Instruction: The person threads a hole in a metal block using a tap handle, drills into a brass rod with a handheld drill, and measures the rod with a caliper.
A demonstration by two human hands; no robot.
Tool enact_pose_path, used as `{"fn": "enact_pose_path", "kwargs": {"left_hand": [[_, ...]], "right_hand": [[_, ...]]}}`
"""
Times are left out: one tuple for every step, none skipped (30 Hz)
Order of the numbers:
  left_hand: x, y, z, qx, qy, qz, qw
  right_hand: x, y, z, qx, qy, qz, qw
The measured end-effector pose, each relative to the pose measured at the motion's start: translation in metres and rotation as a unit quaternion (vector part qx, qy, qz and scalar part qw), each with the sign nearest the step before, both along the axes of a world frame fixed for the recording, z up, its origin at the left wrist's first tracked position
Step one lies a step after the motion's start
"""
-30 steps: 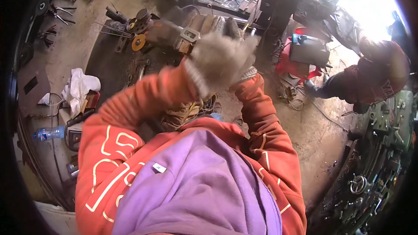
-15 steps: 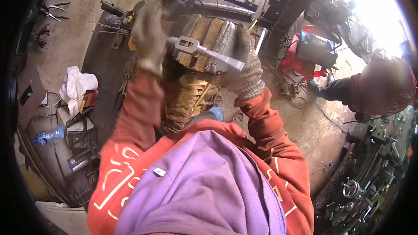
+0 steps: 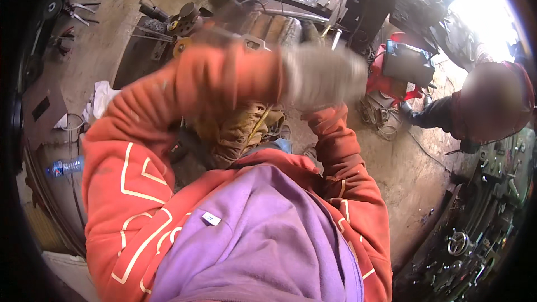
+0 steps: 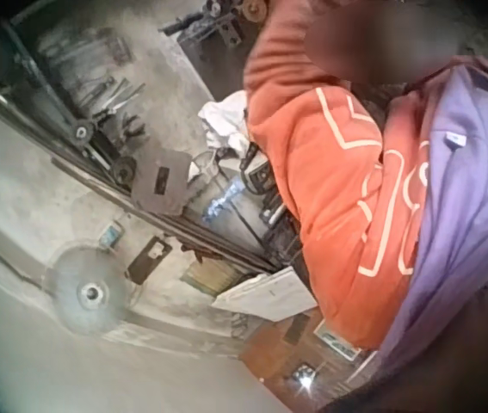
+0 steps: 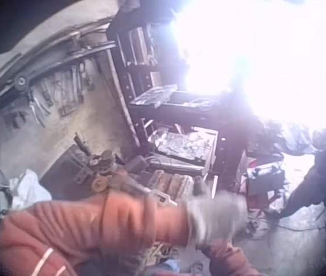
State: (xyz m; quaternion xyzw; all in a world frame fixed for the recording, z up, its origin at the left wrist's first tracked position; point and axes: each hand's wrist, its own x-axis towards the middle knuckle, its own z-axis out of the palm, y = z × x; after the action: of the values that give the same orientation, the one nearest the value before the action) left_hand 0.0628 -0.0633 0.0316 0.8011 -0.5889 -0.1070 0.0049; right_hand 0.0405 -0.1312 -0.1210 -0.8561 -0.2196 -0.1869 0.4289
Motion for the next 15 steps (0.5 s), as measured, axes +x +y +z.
{"fn": "enact_pose_path", "kwargs": {"left_hand": [[-0.036, 0.01, 0.01, 0.02, 0.107, 0.094, 0.99], [-0.061, 0.03, 0.011, -0.066, 0.092, 0.052, 0.992], [-0.081, 0.065, 0.006, -0.149, 0.072, 0.028, 0.986], [-0.087, 0.095, 0.002, -0.12, 0.049, 0.041, 0.991], [-0.091, 0.127, -0.004, -0.092, 0.03, 0.054, 0.994], [-0.086, 0.167, -0.014, -0.109, 0.007, 0.117, 0.987], [-0.072, 0.197, -0.02, -0.129, -0.017, 0.173, 0.976], [-0.065, 0.208, -0.02, -0.231, 0.068, 0.313, 0.919], [-0.058, 0.213, -0.019, -0.324, 0.148, 0.442, 0.823], [-0.046, 0.209, -0.017, -0.326, 0.149, 0.444, 0.821], [-0.025, 0.201, -0.015, -0.297, 0.082, 0.42, 0.854], [-0.003, 0.191, -0.016, -0.267, 0.013, 0.395, 0.879], [0.021, 0.181, -0.019, -0.271, 0.014, 0.395, 0.878], [0.043, 0.169, -0.021, -0.2, -0.02, 0.351, 0.914], [0.057, 0.156, -0.018, -0.149, -0.075, 0.272, 0.948]], "right_hand": [[0.0, -0.001, 0.002, 0.034, -0.007, -0.012, 0.999], [0.0, -0.003, 0.003, 0.063, -0.009, -0.022, 0.998], [0.003, 0.007, 0.002, 0.082, -0.011, -0.011, 0.997], [0.004, 0.007, 0.003, 0.085, -0.014, -0.018, 0.996], [0.004, 0.008, 0.003, 0.083, -0.016, -0.02, 0.996], [0.004, 0.01, 0.002, 0.08, -0.018, -0.02, 0.996], [0.005, 0.01, 0.002, 0.075, -0.019, -0.026, 0.997], [0.005, 0.011, 0.001, 0.074, -0.02, -0.026, 0.997], [0.006, 0.011, 0.001, 0.076, -0.022, -0.029, 0.996], [0.004, 0.01, 0.002, 0.077, -0.023, -0.027, 0.996], [0.003, 0.009, 0.003, 0.08, -0.024, -0.027, 0.996], [0.003, 0.007, 0.003, 0.079, -0.025, -0.026, 0.996], [0.004, 0.006, 0.002, 0.077, -0.026, -0.027, 0.996], [0.004, 0.008, 0.001, 0.075, -0.026, -0.024, 0.997], [0.005, 0.008, 0.001, 0.072, -0.028, -0.026, 0.997]]}}
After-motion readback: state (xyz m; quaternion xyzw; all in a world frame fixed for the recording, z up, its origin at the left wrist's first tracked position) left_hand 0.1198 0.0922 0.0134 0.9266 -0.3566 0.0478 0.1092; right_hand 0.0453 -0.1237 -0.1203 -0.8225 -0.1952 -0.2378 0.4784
